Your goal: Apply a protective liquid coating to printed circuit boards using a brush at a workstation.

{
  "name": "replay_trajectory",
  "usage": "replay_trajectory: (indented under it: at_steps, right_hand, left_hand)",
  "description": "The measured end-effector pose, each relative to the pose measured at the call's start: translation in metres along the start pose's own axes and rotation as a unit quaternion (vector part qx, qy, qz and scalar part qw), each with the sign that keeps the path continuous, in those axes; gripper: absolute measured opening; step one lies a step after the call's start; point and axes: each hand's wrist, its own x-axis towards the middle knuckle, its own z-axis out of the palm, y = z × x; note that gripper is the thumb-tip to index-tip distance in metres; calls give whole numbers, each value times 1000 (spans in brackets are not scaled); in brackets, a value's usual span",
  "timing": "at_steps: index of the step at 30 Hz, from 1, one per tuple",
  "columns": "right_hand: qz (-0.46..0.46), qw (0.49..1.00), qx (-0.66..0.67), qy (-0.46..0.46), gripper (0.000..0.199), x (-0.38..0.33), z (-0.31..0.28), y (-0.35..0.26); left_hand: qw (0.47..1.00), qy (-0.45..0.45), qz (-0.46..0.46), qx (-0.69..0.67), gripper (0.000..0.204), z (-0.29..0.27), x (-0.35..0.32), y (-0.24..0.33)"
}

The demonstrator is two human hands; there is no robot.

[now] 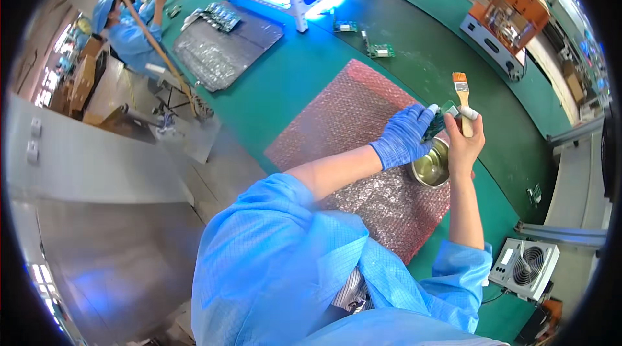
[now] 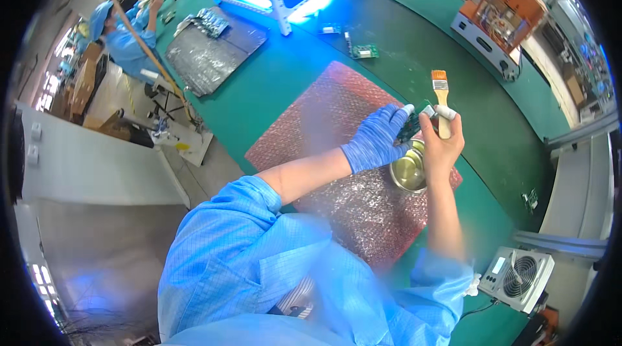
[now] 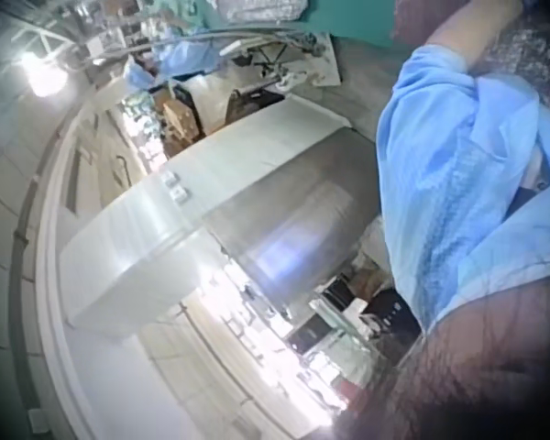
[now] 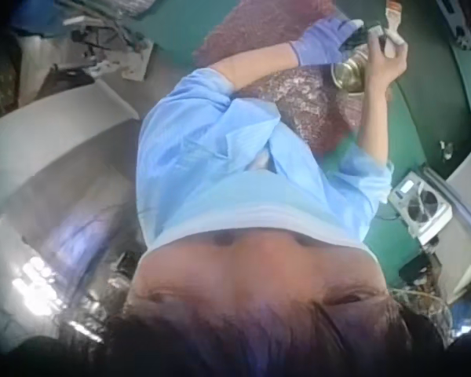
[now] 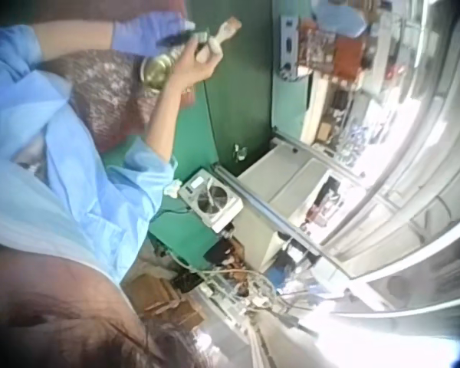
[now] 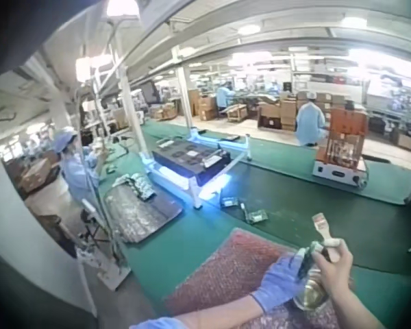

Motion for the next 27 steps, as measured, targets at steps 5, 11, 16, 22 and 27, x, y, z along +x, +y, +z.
replay_trajectory:
  at_steps: [5,11,16,22,27]
  right_hand:
    - [17,998,52,37,25,-28,16,-14]
    - [35,994,84,68,22,-62,-25,-5]
    - [111,987,80,83,14,-89,-68,45]
    - [182,979,28,84,17,-109,-77,57]
    - [192,979,-3,64,15,-110,-79,64]
  left_hand:
    - [989,21,-43,-141,62,-19,-28,-12]
    - [933,130,-84,-325,40,-38,-67,-81]
    - [715,83,-290,-631,32,-49,-86,-117]
    - [617,4,-352,-704,29,-31,-82,-101]
    - [586,-34,-365,-723,30,-29,-82,-91]
